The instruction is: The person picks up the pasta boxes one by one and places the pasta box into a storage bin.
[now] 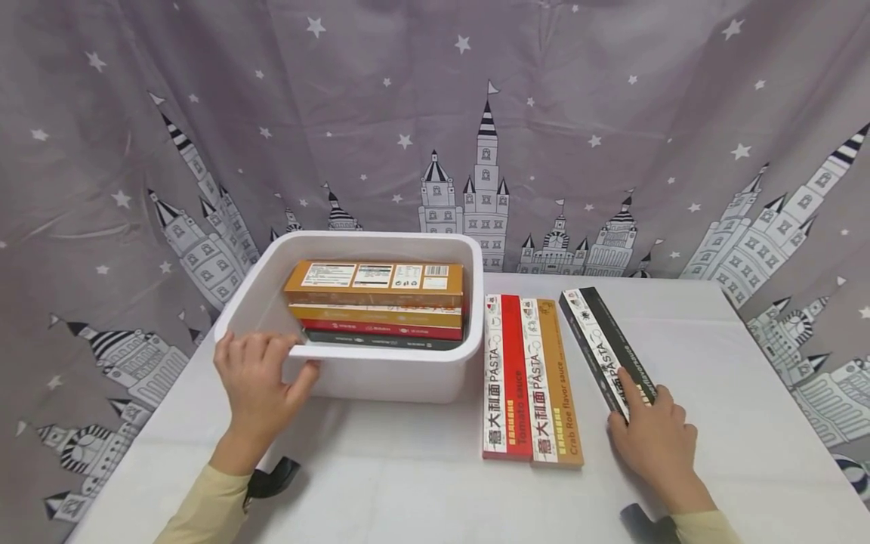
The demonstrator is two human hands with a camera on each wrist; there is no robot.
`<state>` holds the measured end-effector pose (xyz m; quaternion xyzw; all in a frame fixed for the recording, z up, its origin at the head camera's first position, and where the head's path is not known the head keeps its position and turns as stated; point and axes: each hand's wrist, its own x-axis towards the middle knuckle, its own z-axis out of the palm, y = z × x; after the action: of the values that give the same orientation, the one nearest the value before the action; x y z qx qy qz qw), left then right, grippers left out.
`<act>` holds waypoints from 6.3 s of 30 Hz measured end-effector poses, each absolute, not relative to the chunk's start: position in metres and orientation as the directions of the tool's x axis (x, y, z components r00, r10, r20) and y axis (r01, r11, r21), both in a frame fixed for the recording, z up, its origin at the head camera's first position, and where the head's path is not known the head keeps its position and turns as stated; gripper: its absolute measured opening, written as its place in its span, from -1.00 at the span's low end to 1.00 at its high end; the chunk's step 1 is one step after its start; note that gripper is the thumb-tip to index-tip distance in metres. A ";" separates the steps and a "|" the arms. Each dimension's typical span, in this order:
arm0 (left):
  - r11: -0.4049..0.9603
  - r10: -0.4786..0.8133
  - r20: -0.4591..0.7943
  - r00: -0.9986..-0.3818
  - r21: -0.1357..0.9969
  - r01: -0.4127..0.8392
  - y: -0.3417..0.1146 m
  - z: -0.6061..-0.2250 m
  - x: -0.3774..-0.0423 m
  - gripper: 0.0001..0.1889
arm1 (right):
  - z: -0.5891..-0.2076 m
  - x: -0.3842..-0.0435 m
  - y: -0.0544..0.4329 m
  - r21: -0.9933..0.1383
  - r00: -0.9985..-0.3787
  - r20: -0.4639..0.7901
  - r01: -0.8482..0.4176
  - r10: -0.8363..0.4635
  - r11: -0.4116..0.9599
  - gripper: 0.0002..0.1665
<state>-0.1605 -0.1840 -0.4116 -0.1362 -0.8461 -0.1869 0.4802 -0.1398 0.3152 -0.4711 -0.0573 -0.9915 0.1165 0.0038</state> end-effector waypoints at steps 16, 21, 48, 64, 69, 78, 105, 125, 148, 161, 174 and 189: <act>0.890 0.052 0.872 -0.486 0.180 0.418 -0.183 -0.412 -0.162 -0.68 | -0.474 -0.139 0.314 -0.191 -0.994 0.009 0.104 0.108 0.976 -0.15; 0.893 0.054 0.869 -0.492 0.179 0.413 -0.183 -0.412 -0.161 -0.68 | -0.474 -0.139 0.313 -0.195 -0.994 0.015 0.103 0.108 0.975 -0.16; 0.888 0.043 0.876 -0.480 0.186 0.420 -0.183 -0.411 -0.161 -0.68 | -0.461 -0.139 0.318 -0.220 -0.996 0.048 0.067 0.079 0.973 -0.18; 0.886 0.045 0.879 -0.475 0.184 0.425 -0.184 -0.411 -0.161 -0.69 | -0.401 -0.146 0.330 -0.178 -0.993 0.098 -0.087 -0.071 0.980 -0.17; 0.888 0.043 0.877 -0.478 0.185 0.420 -0.183 -0.410 -0.161 -0.69 | -0.374 -0.149 0.332 -0.128 -0.986 0.121 -0.132 -0.117 0.983 -0.17; 0.888 0.043 0.871 -0.490 0.191 0.417 -0.183 -0.411 -0.161 -0.70 | -0.332 -0.159 0.329 -0.055 -0.951 0.208 -0.246 -0.230 0.968 -0.18; 0.891 0.044 0.872 -0.487 0.186 0.414 -0.183 -0.411 -0.161 -0.68 | -0.249 -0.205 0.226 0.026 -0.834 0.153 -0.532 -0.530 0.846 -0.24; 0.890 0.042 0.891 -0.453 0.172 0.422 -0.181 -0.411 -0.163 -0.67 | -0.239 -0.248 0.152 -0.009 -0.714 0.007 -0.700 -0.700 0.714 -0.29; 0.887 0.045 0.907 -0.418 0.156 0.434 -0.182 -0.415 -0.166 -0.67 | -0.251 -0.278 0.105 -0.026 -0.633 -0.015 -0.773 -0.774 0.633 -0.33; 0.888 0.048 0.911 -0.409 0.148 0.434 -0.183 -0.414 -0.166 -0.67 | -0.257 -0.283 0.096 -0.042 -0.632 -0.037 -0.773 -0.774 0.633 -0.35; 0.890 0.038 0.901 -0.431 0.166 0.425 -0.184 -0.413 -0.164 -0.67 | -0.266 -0.289 0.085 -0.063 -0.610 -0.027 -0.789 -0.792 0.611 -0.35; 0.893 0.037 0.888 -0.458 0.176 0.415 -0.185 -0.411 -0.162 -0.67 | -0.270 -0.294 0.075 -0.091 -0.606 -0.029 -0.790 -0.795 0.606 -0.34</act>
<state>-0.1616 -0.1850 -0.4108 -0.1357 -0.8330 -0.1877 0.5025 -0.2943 0.0752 -0.2695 0.4426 -0.8954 0.0344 -0.0335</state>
